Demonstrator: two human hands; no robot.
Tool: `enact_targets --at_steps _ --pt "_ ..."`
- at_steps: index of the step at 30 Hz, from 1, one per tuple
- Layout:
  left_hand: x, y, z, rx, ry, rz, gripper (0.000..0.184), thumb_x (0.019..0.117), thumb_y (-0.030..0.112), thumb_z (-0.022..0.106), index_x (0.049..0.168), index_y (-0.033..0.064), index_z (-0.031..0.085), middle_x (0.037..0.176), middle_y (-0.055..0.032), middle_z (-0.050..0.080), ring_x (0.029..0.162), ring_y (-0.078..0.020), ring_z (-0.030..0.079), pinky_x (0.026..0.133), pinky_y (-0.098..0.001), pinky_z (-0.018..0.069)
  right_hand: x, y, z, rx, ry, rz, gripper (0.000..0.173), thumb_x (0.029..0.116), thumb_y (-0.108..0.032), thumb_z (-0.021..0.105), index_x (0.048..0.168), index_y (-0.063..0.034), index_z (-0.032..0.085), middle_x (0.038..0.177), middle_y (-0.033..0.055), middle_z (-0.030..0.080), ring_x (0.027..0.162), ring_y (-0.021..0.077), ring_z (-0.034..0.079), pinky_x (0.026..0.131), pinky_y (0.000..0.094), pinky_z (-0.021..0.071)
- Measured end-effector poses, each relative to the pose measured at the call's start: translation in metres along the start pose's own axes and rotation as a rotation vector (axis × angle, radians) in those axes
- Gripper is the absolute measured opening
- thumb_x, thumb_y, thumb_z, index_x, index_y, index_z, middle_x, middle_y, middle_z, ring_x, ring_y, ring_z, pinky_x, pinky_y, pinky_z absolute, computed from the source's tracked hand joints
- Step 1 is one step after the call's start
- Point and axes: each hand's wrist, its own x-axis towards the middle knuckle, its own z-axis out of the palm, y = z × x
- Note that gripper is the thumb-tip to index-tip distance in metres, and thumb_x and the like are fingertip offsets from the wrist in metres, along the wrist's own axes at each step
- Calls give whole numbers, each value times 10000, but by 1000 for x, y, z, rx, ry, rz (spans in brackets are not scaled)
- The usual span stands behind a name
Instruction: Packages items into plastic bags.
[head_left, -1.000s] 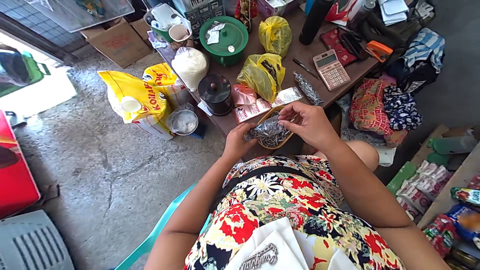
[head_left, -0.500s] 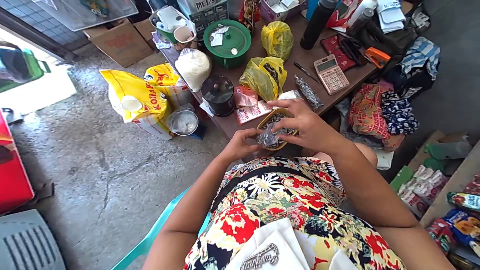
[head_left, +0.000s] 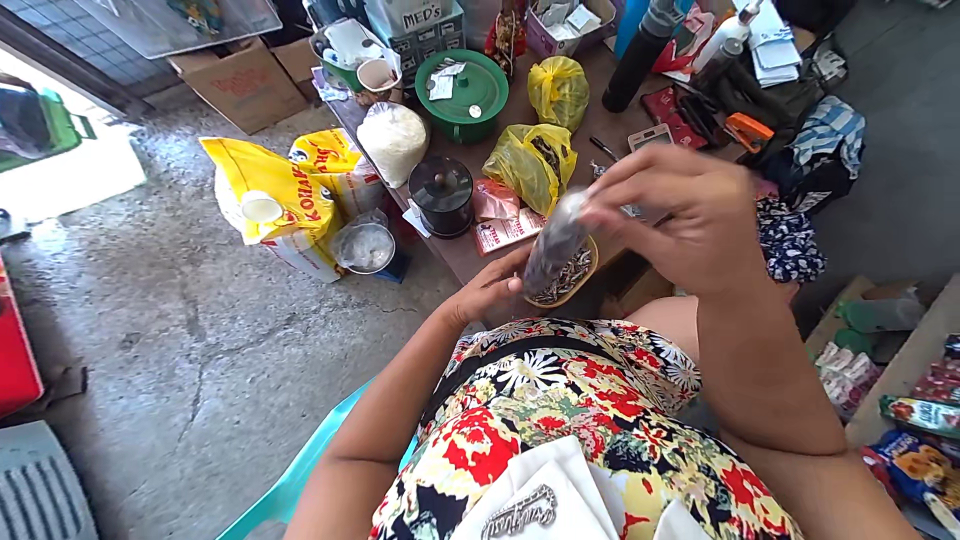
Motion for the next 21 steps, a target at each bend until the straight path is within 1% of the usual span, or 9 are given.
enact_targets --at_steps 2,4,6,8,11,13,16,19,21 --pt "3 -1 0 64 113 17 957 931 802 395 1563 82 398 1500 -22 533 1352 -94 506 1157 -333 401 2 -5 1 -58 106 40 167 965 -153 713 920 3 750 1022 121 679 916 93 650 804 201 544" --pt "8 -3 -6 118 207 29 968 960 787 323 1592 54 332 1611 -80 407 1454 -166 412 1199 -390 342 6 0 -1 -119 77 112 179 963 -186 715 918 -19 758 1012 114 697 828 89 664 739 214 570" --pt "12 -5 -11 132 261 22 994 959 789 313 1600 29 301 1652 -120 337 1505 -219 354 1220 -424 320 12 2 -13 -121 66 146 208 969 -212 711 937 -10 752 1009 112 698 833 82 662 753 223 573" --pt "10 -5 -13 140 286 24 978 963 781 315 1602 41 303 1657 -111 329 1511 -220 342 1230 -421 303 19 -1 -31 -137 54 161 226 974 -236 708 954 -13 739 1022 99 685 855 68 654 772 215 566" --pt "6 -5 -16 157 297 9 901 971 762 315 1603 120 337 1632 -60 388 1463 -193 419 1179 -405 377 22 -4 -55 -185 142 160 230 976 -247 711 978 -19 739 1049 79 687 889 60 661 797 220 577" --pt "7 -10 -16 157 305 -16 875 982 742 308 1575 103 388 1596 -73 441 1420 -190 473 1138 -396 420 17 -1 -64 -199 274 169 221 998 -227 687 1005 -8 714 1045 66 661 881 54 646 776 215 568" --pt "8 -13 -15 157 283 -13 802 1024 665 301 1476 32 493 1503 -106 538 1357 -197 537 1126 -402 443 6 3 -65 -256 230 372 268 1009 -306 665 1038 -41 701 1042 54 636 810 18 610 705 165 524" --pt "11 -10 -12 169 241 -13 597 1069 465 362 1349 -10 593 1372 -109 629 1269 -174 593 1098 -385 470 -2 8 -73 -172 309 397 228 983 -269 701 1017 -43 705 998 8 649 779 -6 614 688 161 541" --pt "19 -8 -7 173 230 -22 412 1050 278 454 1279 -13 635 1279 -90 664 1167 -134 625 1034 -344 501 -3 7 -77 -139 342 382 201 977 -255 706 1016 -58 690 987 -28 640 776 -22 612 690 152 542"
